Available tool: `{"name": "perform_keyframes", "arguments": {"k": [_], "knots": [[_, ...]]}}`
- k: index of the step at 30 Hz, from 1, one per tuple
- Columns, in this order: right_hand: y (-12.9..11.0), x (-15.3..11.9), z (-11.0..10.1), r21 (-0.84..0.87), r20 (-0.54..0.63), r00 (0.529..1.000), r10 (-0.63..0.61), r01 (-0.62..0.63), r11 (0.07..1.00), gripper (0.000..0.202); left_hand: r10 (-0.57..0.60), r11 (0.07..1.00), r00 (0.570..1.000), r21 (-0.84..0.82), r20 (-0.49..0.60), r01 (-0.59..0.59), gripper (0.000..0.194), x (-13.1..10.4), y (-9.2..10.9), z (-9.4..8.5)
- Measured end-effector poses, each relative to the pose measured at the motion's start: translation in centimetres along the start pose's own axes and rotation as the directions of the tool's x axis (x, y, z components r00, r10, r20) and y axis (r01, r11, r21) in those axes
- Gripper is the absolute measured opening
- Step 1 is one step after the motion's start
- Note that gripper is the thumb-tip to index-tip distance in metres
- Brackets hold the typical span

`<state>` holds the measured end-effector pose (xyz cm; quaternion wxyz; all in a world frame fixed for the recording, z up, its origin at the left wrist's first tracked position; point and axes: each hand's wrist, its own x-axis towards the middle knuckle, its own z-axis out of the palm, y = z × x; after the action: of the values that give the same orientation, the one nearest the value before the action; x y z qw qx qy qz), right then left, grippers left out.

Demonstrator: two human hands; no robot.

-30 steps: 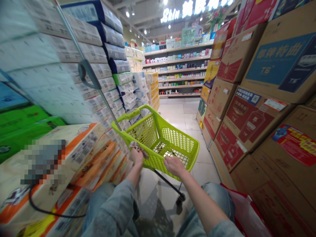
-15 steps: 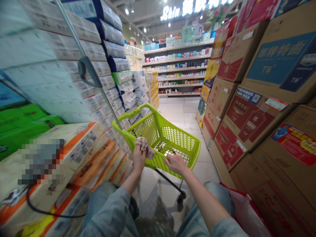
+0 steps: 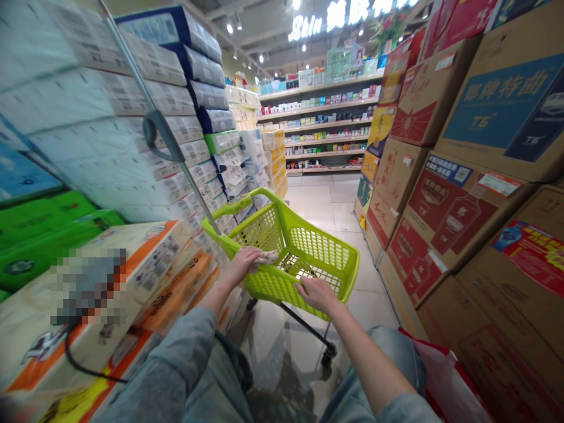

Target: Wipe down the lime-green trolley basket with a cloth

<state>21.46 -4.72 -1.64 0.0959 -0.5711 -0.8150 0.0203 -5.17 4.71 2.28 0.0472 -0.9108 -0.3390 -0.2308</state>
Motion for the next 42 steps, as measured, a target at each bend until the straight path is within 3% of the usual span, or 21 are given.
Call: {"name": "perform_keyframes", "arguments": {"k": [3,6,9,13,16,20,25,28,31,37,42], "knots": [[0.3,0.1,0.1,0.006,-0.001,1.000,0.009,-0.009,1.000,0.036,-0.066,0.995,0.997,0.083,0.041,0.062,0.028,0.0,-2.1,-1.7],[0.5,0.3,0.3,0.008,-0.015,1.000,0.019,-0.019,1.000,0.039,-0.107,0.985,0.992,0.145,0.062,0.097,0.024,0.2,-1.8,-2.1],[0.5,0.6,0.5,0.002,-0.021,0.999,0.035,-0.035,0.999,0.040,-0.084,0.985,0.995,0.156,0.058,0.074,0.024,0.6,0.7,-1.0],[0.6,0.8,0.8,-0.012,-0.043,0.999,0.034,-0.034,0.999,0.041,0.018,0.995,0.997,0.094,0.079,-0.025,0.028,1.1,4.9,1.9],[1.0,0.8,0.9,-0.023,-0.055,0.998,0.006,-0.008,1.000,0.043,0.024,0.996,0.997,0.090,0.070,-0.031,0.027,1.2,6.1,3.0],[1.6,0.7,1.0,-0.033,-0.050,0.999,-0.006,0.004,0.999,0.045,0.059,0.993,0.993,0.094,0.102,-0.068,0.029,1.1,4.3,2.0],[2.4,0.6,1.0,-0.013,-0.042,0.999,-0.009,0.009,1.000,0.045,-0.020,0.978,0.995,0.210,0.096,0.000,0.024,0.7,0.3,-1.2],[3.1,0.5,0.9,0.003,-0.039,0.999,-0.017,0.017,1.000,0.046,-0.064,0.960,0.994,0.276,0.088,0.037,0.023,0.4,-1.1,-2.4],[3.9,0.3,0.5,0.019,-0.023,1.000,-0.016,0.016,1.000,0.045,-0.097,0.941,0.994,0.332,0.060,0.072,0.018,0.4,-0.9,-2.5],[5.2,0.3,-0.7,-0.019,0.019,0.998,0.054,-0.053,0.998,0.048,-0.085,0.937,0.996,0.341,0.028,0.071,0.019,1.0,1.5,-1.1],[4.1,1.1,-1.2,-0.079,-0.001,0.986,0.167,-0.166,0.983,0.056,-0.094,0.939,0.995,0.334,0.031,0.078,0.023,1.5,2.8,-0.6]]}}
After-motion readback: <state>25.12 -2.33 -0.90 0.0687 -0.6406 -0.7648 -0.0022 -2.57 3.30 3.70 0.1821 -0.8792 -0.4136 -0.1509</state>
